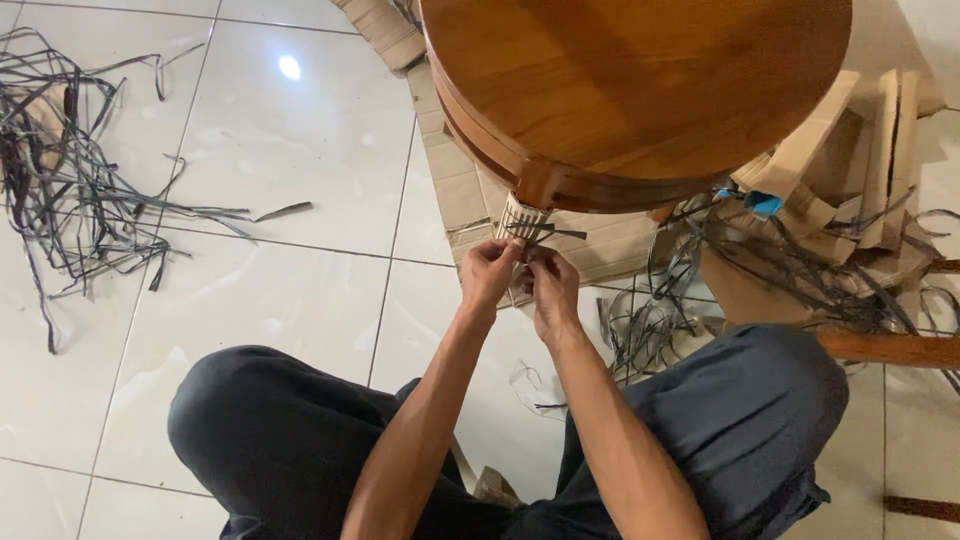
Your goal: Wrapping and weaving decorative strips around the leg of a wooden stool
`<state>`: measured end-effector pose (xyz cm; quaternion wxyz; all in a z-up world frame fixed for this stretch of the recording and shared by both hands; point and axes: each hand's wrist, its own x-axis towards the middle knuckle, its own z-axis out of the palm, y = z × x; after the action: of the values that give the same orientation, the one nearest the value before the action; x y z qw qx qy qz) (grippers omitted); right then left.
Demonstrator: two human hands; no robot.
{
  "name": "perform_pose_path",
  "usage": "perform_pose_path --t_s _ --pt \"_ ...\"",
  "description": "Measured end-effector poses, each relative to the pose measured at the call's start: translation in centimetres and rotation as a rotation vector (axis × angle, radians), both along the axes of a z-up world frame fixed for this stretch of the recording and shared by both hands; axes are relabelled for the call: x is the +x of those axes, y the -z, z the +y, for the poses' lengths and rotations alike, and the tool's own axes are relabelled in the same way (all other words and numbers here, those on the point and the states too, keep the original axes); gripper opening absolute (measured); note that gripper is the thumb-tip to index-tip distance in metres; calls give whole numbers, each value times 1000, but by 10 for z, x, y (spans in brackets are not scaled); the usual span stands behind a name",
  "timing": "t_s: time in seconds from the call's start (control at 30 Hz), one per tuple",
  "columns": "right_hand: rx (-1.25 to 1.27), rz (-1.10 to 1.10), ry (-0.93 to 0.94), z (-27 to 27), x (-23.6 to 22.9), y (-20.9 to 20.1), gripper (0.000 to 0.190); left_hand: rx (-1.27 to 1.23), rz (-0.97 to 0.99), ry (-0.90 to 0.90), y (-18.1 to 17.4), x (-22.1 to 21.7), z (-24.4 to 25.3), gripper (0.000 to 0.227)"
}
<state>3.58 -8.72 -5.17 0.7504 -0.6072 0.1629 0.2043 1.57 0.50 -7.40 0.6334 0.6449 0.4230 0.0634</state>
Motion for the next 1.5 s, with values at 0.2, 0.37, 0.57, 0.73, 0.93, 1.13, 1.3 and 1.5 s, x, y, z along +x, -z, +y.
perform_pose_path --t_s 0.2,0.37,0.57,0.73,0.93,1.13,1.3,1.5 --pt "-40 -90 35 0 1 12 7 170 -20 37 -18 -6 0 28" --pt "-19 -86 52 -5 10 21 23 301 -109 24 -8 -8 1 18" --pt "-31 -15 2 -4 16 16 16 354 -211 33 -9 -10 -1 14" --pt "-35 14 -10 -6 14 5 18 457 -270 27 -41 -15 -12 13" --pt "-74 5 -21 -7 18 11 21 613 -286 109 -52 -20 -14 9" --pt "-96 -16 -26 -8 18 11 18 597 -324 109 -43 -18 -10 7" --pt "-187 -53 30 -13 23 10 15 487 -353 -1 -16 -8 -6 5" --pt "-171 -27 34 -16 28 21 19 417 -372 -59 -7 -7 0 7"
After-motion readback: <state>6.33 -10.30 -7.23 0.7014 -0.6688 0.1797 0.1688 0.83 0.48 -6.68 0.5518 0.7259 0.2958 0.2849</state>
